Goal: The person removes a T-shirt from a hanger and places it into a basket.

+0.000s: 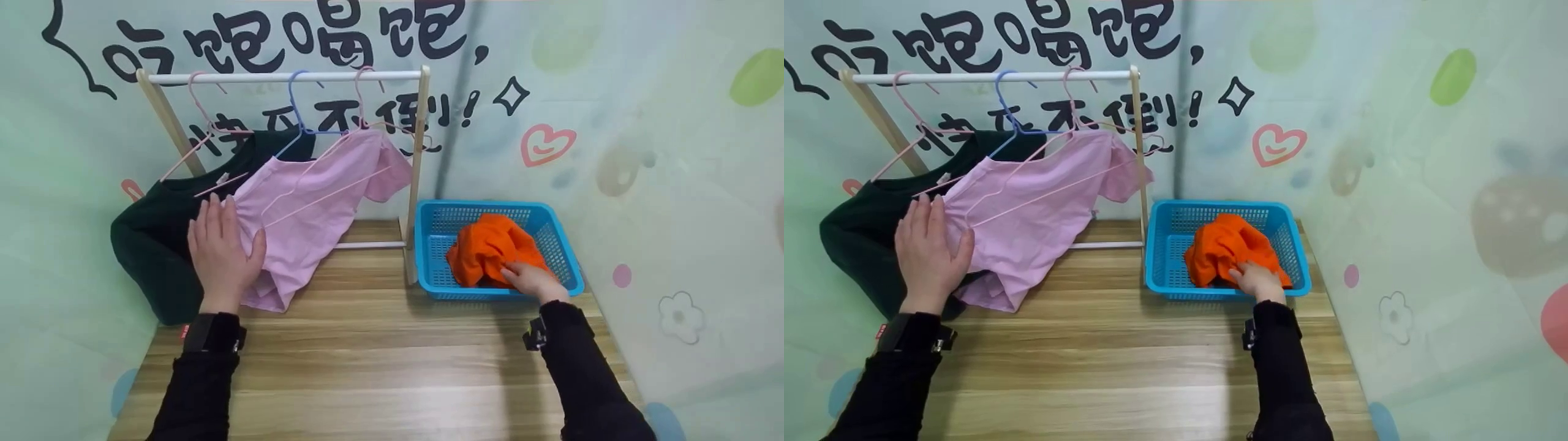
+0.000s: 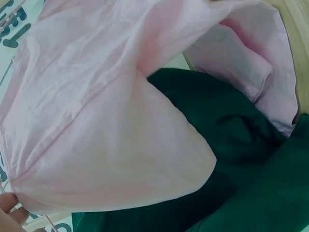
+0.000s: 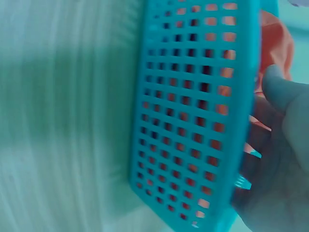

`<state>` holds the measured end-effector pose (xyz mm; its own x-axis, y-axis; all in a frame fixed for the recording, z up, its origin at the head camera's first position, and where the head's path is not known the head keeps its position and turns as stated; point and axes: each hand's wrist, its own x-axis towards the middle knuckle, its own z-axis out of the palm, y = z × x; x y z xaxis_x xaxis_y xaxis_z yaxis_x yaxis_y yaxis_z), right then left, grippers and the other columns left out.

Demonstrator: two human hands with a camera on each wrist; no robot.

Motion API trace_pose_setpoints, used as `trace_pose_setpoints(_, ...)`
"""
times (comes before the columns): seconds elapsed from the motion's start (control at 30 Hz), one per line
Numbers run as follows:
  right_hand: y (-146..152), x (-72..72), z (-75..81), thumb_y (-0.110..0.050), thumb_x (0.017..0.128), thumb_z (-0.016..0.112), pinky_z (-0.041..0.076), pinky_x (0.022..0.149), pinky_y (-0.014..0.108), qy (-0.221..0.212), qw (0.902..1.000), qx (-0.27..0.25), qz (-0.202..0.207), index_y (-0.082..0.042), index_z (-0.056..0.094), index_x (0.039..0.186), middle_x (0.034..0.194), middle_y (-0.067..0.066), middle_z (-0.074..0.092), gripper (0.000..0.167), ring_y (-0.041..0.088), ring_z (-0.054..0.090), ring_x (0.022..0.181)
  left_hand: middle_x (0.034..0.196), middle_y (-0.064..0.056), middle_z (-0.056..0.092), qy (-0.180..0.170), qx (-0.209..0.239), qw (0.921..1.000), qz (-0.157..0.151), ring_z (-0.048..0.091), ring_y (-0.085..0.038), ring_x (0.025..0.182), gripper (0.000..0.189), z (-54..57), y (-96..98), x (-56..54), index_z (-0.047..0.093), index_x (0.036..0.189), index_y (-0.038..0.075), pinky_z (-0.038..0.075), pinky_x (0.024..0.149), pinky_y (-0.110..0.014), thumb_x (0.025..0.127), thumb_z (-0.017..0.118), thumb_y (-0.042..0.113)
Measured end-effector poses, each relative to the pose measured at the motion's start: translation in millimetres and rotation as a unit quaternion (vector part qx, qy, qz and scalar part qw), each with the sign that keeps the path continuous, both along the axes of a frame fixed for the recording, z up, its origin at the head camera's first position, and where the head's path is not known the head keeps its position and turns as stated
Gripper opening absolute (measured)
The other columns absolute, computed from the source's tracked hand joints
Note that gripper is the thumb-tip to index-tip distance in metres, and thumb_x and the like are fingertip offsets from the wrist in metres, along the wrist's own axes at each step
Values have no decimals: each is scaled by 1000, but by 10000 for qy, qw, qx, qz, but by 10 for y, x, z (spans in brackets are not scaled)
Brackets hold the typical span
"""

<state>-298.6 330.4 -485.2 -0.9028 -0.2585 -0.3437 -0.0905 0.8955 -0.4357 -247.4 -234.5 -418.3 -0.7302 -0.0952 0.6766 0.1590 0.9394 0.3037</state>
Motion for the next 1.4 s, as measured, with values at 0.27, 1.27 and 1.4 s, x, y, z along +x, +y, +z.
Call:
trace_pose_setpoints(0.27,-54,60,-78,-33,106,45,26,106,66,710,9970,256,-188,2,58,128,121,26,62,44,47,55,114,154,-22,35,-106,29,9999,26,29,-38,143,66,173,-46,-137,38,148,-1,17,115,-57,91,58,26)
trace_pose_setpoints(1.27,-484,363,-217,-37,101,56,5,111,69,2165,9759,-50,-283,-2,40,149,154,27,33,62,47,22,143,87,-26,66,-1318,555,9895,198,63,-48,82,29,473,174,-433,62,102,-1,46,65,-56,104,50,25)
trace_pose_setpoints(1.4,-558,405,-233,-43,100,54,1,110,70,2148,9765,37,-154,-5,36,152,156,26,28,67,48,18,144,82,-26,65,-741,593,9954,125,62,-49,76,26,475,160,-414,62,96,-1,44,61,-57,103,53,23)
